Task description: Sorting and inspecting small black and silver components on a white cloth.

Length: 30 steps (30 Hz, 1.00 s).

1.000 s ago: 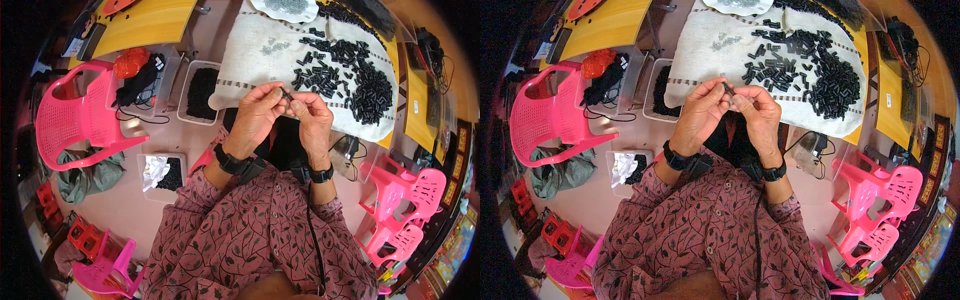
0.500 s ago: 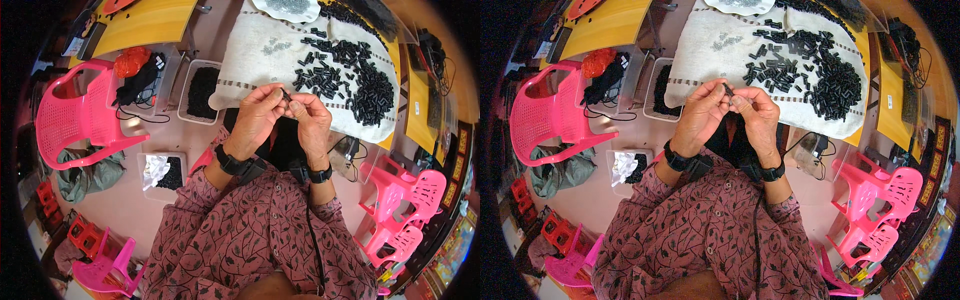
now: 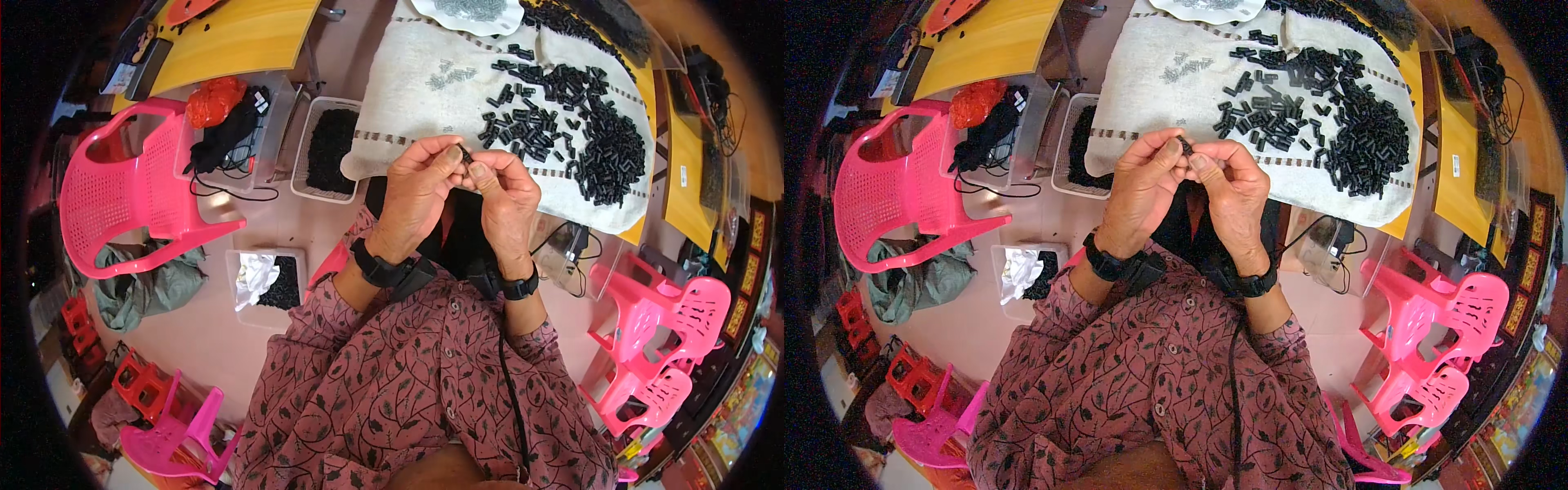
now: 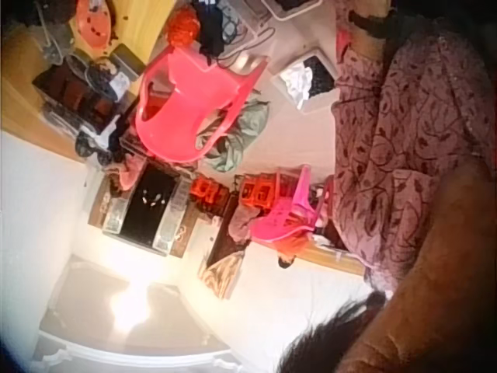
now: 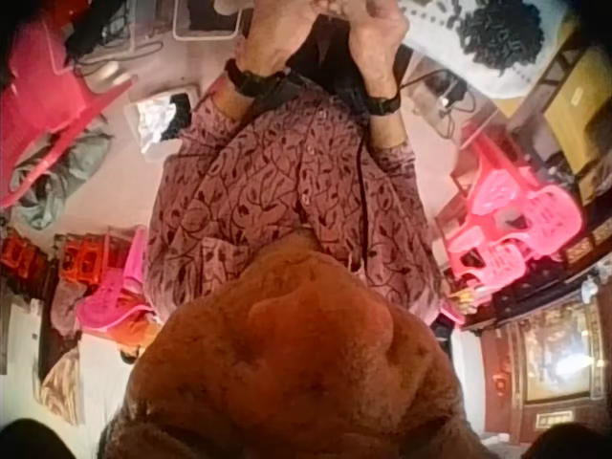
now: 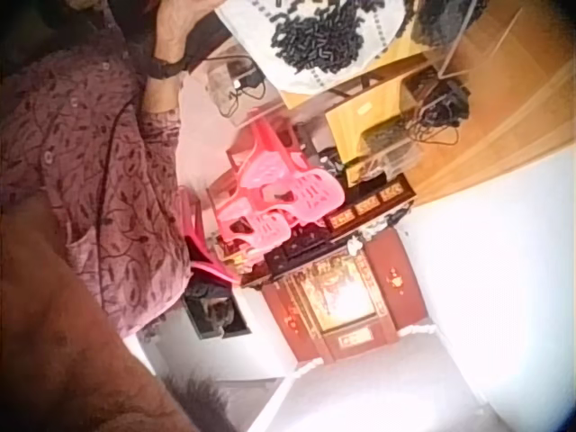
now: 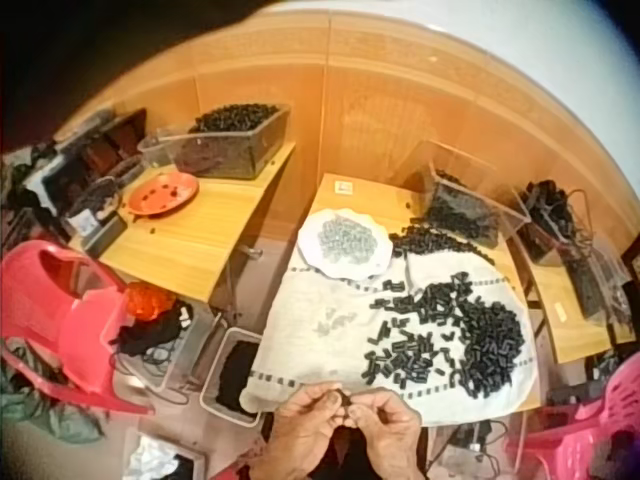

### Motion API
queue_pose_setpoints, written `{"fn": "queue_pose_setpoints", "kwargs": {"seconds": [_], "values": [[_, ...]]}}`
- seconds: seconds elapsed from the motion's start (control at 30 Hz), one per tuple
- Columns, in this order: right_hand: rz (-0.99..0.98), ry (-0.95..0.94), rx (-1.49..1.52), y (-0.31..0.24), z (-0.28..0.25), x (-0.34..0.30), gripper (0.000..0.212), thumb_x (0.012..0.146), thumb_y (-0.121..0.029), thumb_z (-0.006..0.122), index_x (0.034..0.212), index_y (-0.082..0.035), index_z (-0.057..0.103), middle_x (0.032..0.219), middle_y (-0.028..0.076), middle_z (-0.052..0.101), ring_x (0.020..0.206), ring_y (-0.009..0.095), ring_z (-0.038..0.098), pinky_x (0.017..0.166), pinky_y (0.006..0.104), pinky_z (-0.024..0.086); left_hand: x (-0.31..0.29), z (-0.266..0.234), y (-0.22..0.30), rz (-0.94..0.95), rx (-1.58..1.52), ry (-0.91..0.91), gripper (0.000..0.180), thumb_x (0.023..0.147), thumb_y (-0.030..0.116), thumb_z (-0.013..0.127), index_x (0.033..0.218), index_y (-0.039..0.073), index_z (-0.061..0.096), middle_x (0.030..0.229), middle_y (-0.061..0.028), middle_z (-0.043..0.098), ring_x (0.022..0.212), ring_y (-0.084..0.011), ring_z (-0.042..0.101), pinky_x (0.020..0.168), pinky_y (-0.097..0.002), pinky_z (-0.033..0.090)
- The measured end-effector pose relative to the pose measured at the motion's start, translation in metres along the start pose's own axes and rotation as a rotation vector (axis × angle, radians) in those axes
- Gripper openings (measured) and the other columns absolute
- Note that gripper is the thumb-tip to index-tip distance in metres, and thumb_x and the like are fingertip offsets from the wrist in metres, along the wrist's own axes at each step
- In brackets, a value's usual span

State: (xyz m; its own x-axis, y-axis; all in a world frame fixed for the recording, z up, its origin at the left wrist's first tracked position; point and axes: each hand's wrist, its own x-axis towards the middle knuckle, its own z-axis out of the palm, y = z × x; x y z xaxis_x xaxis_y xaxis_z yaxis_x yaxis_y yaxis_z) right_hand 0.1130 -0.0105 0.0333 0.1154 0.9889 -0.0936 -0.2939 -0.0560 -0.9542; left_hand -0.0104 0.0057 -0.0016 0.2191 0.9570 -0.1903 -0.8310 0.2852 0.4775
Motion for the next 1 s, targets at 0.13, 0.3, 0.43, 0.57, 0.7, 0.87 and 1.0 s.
{"fn": "queue_pose_setpoints", "kwargs": {"seconds": [0.13, 0.3, 0.43, 0.57, 0.7, 0.87, 1.0], "values": [[-0.012, -0.028, 0.008, 0.0, 0.0, 0.002, 0.01, 0.092, 0.001, 0.062, 0.102, 0.003, 0.063, 0.092, 0.008, 0.069, 0.08, 0.011, 0.066, 0.074, 0.0234, 0.054, 0.001, -0.003, 0.001, 0.005, -0.02, -0.018, 0.018, 0.096, 0.004, 0.059, 0.113, -0.002, 0.063, 0.102, -0.0085, 0.065, 0.088, -0.013, 0.061, 0.078, -0.0261, 0.05], [-0.068, -0.03, -0.073, 0.001, 0.0, 0.003, 0.008, 0.092, 0.002, 0.062, 0.1, 0.002, 0.062, 0.091, 0.006, 0.066, 0.08, 0.011, 0.066, 0.074, 0.0235, 0.054, 0.001, 0.0, 0.001, 0.003, -0.019, 0.011, 0.018, 0.096, 0.004, 0.059, 0.113, 0.0, 0.063, 0.1, -0.0081, 0.065, 0.088, -0.0132, 0.06, 0.078, -0.0269, 0.05], [-0.097, -0.029, -0.128, -0.004, 0.002, 0.003, 0.006, 0.092, 0.003, 0.062, 0.098, 0.002, 0.062, 0.09, 0.004, 0.063, 0.081, 0.011, 0.065, 0.075, 0.0237, 0.054, 0.0, 0.001, 0.001, 0.004, -0.008, 0.02, 0.018, 0.096, 0.004, 0.06, 0.113, 0.0, 0.064, 0.1, -0.008, 0.065, 0.088, -0.0133, 0.06, 0.078, -0.0275, 0.05], [-0.084, 0.017, -0.141, 0.003, 0.003, 0.001, 0.005, 0.092, 0.003, 0.062, 0.096, 0.002, 0.063, 0.09, 0.005, 0.063, 0.08, 0.011, 0.063, 0.073, 0.0235, 0.051, 0.0, 0.003, 0.002, 0.007, -0.005, 0.043, 0.018, 0.095, 0.004, 0.06, 0.112, 0.0, 0.063, 0.099, -0.0077, 0.065, 0.085, -0.0124, 0.06, 0.076, -0.0266, 0.05], [-0.21, 0.01, -0.378, 0.015, -0.003, 0.002, 0.006, 0.09, 0.001, 0.063, 0.096, 0.001, 0.065, 0.09, 0.006, 0.063, 0.08, 0.011, 0.061, 0.072, 0.0233, 0.049, 0.001, 0.001, 0.003, 0.031, 0.035, 0.061, 0.018, 0.095, 0.004, 0.06, 0.112, -0.002, 0.063, 0.096, -0.0068, 0.065, 0.081, -0.0103, 0.06, 0.072, -0.0239, 0.05], [-0.204, 0.004, -0.362, 0.011, 0.001, -0.001, 0.01, 0.089, -0.001, 0.067, 0.098, 0.0, 0.067, 0.091, 0.007, 0.064, 0.08, 0.011, 0.06, 0.07, 0.0237, 0.048, 0.0, 0.004, 0.005, 0.049, 0.073, 0.108, 0.017, 0.095, 0.003, 0.061, 0.111, -0.002, 0.064, 0.094, -0.0063, 0.066, 0.077, -0.0093, 0.06, 0.068, -0.0224, 0.049], [-0.143, -0.03, -0.381, 0.006, -0.003, 0.001, 0.01, 0.087, -0.001, 0.069, 0.097, 0.001, 0.068, 0.091, 0.007, 0.065, 0.081, 0.011, 0.062, 0.072, 0.0233, 0.049, -0.001, 0.005, 0.005, 0.041, 0.117, 0.133, 0.017, 0.095, 0.003, 0.061, 0.111, -0.002, 0.064, 0.094, -0.0063, 0.066, 0.077, -0.0094, 0.06, 0.068, -0.0224, 0.049]]}}
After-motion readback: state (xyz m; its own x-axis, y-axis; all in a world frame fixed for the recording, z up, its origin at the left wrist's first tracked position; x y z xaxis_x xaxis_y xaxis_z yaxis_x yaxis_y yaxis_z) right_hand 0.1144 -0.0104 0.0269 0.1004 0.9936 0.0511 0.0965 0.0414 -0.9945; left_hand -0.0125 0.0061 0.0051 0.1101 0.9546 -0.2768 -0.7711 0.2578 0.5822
